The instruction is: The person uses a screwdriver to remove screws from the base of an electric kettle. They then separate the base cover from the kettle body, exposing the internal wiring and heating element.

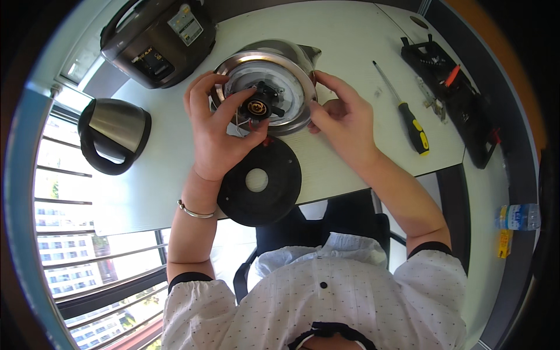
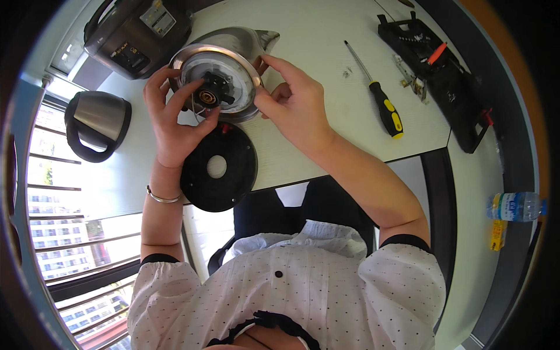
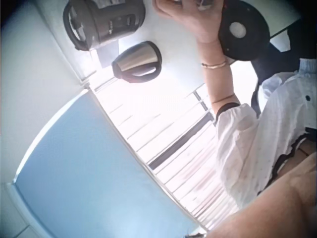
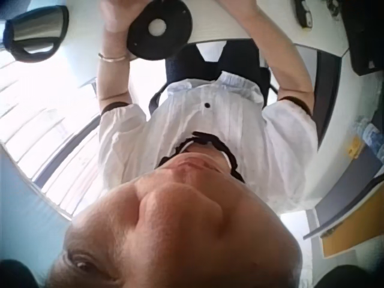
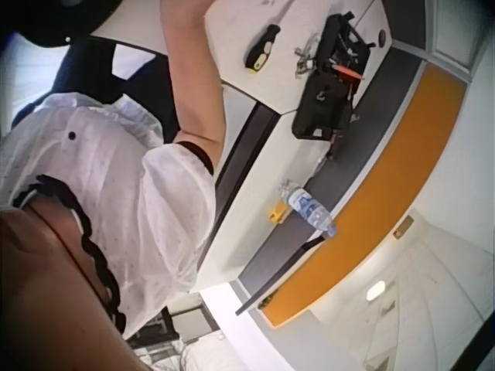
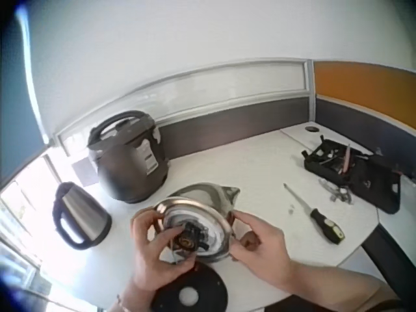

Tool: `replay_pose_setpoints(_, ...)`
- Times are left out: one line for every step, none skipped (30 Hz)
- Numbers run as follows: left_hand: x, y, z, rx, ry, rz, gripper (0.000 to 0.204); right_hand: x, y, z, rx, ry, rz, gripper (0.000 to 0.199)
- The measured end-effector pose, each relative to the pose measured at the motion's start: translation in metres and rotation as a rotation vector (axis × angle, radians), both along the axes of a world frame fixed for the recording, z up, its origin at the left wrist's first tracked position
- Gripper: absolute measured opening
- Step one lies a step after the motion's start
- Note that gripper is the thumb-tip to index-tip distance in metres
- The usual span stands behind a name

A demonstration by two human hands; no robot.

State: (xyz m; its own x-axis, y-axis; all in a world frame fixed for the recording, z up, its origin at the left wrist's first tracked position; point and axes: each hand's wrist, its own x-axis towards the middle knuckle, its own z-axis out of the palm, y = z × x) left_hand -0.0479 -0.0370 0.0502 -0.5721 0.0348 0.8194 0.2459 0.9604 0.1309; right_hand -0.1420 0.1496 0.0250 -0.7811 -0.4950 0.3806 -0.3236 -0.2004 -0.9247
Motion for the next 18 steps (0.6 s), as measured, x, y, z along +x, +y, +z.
replay_pose_setpoints(-0.0014, 0.0008, -0.0001, 0.001, 0.0, 0.003, 0.042, -0.001, 0.0002, -0.0018, 0.007, 0.017, -0.013, 0.044)
replay_pose_setpoints(-0.0019, 0.0017, -0.0004, 0.003, 0.003, 0.009, 0.042, -0.0024, 0.0002, -0.0036, 0.015, 0.037, -0.024, 0.044)
replay_pose_setpoints(-0.0024, 0.0018, -0.001, 0.012, -0.004, 0.012, 0.042, -0.0032, 0.0001, -0.005, 0.023, 0.056, -0.034, 0.044)
replay_pose_setpoints(-0.0029, 0.0016, -0.0018, 0.022, -0.012, 0.015, 0.042, -0.0032, -0.0002, -0.0058, 0.014, 0.066, -0.043, 0.044)
replay_pose_setpoints(-0.0028, 0.0018, -0.0027, 0.034, -0.017, 0.022, 0.042, -0.0032, -0.0001, -0.0062, 0.008, 0.078, -0.049, 0.043)
replay_pose_setpoints(-0.0024, 0.0016, -0.0028, 0.038, -0.026, 0.025, 0.042, -0.0031, -0.0003, -0.0069, 0.002, 0.09, -0.055, 0.043)
replay_pose_setpoints(-0.0019, 0.0012, -0.0024, 0.042, -0.035, 0.028, 0.042, -0.003, -0.0008, -0.0078, -0.014, 0.091, -0.057, 0.043)
replay_pose_setpoints(-0.0021, 0.0013, -0.003, 0.051, -0.042, 0.029, 0.042, -0.0032, -0.0004, -0.009, -0.025, 0.095, -0.059, 0.043)
replay_pose_setpoints(-0.0029, 0.001, -0.0033, 0.049, -0.035, 0.019, 0.042, -0.0032, -0.0004, -0.0099, -0.036, 0.099, -0.062, 0.043)
replay_pose_setpoints(-0.004, 0.0004, -0.0033, 0.046, -0.028, 0.009, 0.042, -0.0033, -0.0009, -0.01, -0.06, 0.099, -0.076, 0.043)
replay_pose_setpoints(-0.0043, 0.0005, -0.0038, 0.046, -0.02, 0.0, 0.042, -0.0032, -0.001, -0.0096, -0.082, 0.101, -0.089, 0.043)
replay_pose_setpoints(-0.0043, 0.0005, -0.0041, 0.05, -0.024, -0.003, 0.043, -0.0031, -0.001, -0.0092, -0.104, 0.102, -0.102, 0.043)
replay_pose_setpoints(-0.0043, 0.0003, -0.0042, 0.055, -0.028, -0.007, 0.043, -0.003, -0.0008, -0.0091, -0.107, 0.113, -0.109, 0.043)
replay_pose_setpoints(-0.0043, 0.0003, -0.0043, 0.06, -0.028, -0.009, 0.043, -0.0034, -0.0007, -0.0084, -0.109, 0.127, -0.114, 0.042)
replay_pose_setpoints(-0.0045, 0.0001, -0.0047, 0.041, -0.022, -0.01, 0.044, -0.0036, -0.0007, -0.0079, -0.11, 0.14, -0.119, 0.042)
replay_pose_setpoints(-0.005, -0.0003, -0.0051, 0.021, -0.016, -0.012, 0.044, -0.0036, -0.0009, -0.0076, -0.117, 0.123, -0.116, 0.042)
replay_pose_setpoints(-0.0057, 0.0, -0.0056, 0.006, -0.008, -0.015, 0.045, -0.0036, -0.0003, -0.0077, -0.12, 0.107, -0.113, 0.042)
replay_pose_setpoints(-0.0057, 0.0003, -0.0053, -0.002, -0.013, -0.012, 0.045, -0.0036, 0.0003, -0.0075, -0.123, 0.092, -0.11, 0.041)
